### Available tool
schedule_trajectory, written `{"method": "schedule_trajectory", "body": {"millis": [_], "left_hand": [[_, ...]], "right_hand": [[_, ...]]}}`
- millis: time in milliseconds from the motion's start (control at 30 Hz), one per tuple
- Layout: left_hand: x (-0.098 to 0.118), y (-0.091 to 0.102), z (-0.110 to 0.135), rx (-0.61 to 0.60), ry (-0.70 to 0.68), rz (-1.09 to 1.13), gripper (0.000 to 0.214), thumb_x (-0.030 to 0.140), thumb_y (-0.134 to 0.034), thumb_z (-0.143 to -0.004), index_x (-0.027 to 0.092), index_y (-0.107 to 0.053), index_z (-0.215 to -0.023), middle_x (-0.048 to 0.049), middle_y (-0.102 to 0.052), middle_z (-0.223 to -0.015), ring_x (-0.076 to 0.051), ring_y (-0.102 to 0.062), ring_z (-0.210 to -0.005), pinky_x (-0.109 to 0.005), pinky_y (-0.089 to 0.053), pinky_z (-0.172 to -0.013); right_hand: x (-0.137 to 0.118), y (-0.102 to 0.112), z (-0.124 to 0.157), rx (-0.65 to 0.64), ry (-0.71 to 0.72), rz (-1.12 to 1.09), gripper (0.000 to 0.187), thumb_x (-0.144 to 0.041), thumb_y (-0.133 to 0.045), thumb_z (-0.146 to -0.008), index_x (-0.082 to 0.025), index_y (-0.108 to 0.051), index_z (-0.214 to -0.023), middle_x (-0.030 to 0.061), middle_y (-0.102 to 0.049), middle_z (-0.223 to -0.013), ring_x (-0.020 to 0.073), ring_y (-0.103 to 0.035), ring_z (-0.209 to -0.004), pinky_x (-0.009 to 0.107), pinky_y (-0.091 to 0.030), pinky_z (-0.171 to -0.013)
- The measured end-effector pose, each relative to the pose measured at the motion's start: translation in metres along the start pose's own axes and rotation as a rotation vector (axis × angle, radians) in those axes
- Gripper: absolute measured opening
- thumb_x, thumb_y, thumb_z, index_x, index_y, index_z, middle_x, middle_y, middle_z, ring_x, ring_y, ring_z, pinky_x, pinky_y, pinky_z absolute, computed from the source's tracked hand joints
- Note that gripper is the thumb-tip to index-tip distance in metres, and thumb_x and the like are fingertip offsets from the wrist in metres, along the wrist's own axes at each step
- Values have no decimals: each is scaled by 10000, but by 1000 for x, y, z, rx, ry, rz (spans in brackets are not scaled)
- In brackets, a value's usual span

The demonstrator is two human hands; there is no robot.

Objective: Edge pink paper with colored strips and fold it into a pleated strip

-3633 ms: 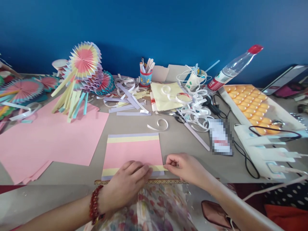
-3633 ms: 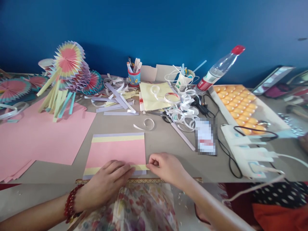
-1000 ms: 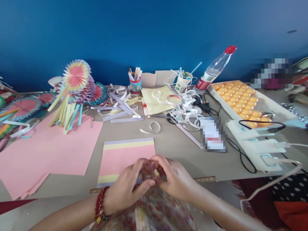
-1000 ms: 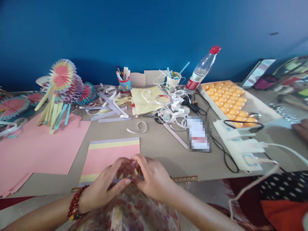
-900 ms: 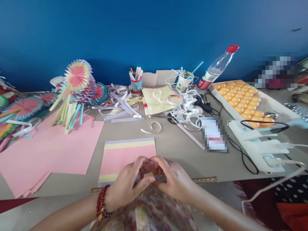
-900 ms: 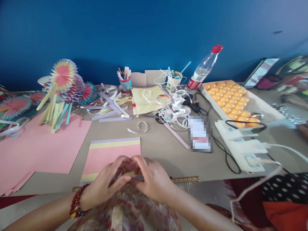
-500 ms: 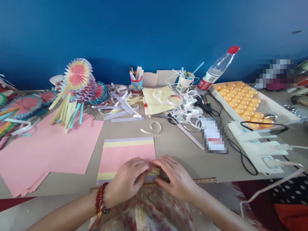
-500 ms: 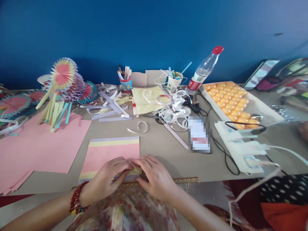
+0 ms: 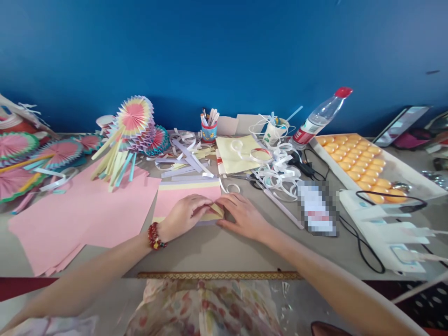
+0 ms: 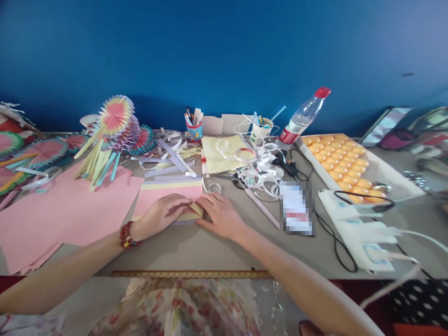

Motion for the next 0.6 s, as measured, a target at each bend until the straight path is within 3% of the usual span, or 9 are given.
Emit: {"method": "schedule_trajectory", "body": {"millis": [267, 400, 600], "left_hand": [[11, 3, 9, -19, 47, 20, 122, 179, -546, -947, 201, -637, -869, 7, -694, -904, -148, -624, -875, -306, -401, -872], [16, -1, 15, -64, 52, -12, 131, 169, -555, -934, 198, -609, -817, 27, -661, -818, -136, -604, -816, -306, -373, -848], [14, -1, 16, -63, 65, -95, 102, 173, -542, -923, 200, -569, -829, 12, -648, -861, -162, -587, -847, -320, -368, -829]], "right_hand": [[3, -1, 5, 81, 44, -54, 429, -362, -660, -872, -205, -515, -1243, 114, -604, -1244, 276, -518, -1186, 460, -419, -1015], [3, 2, 8, 120, 76, -99, 361, -302, -637, -884, -215, -531, -1218, 99, -637, -1212, 264, -542, -1165, 439, -454, -986], [2, 1, 10, 156, 125, -68, 262, -283, -622, -888, -213, -618, -1141, 97, -649, -1229, 254, -556, -1169, 435, -465, -999]]}}
Point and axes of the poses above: each hand's wrist, its own z-axis away from the middle knuckle, its own y-axis out of the back of the hand, x = y × z, the point moved 9 cm from there along -z, towards the middle knuckle
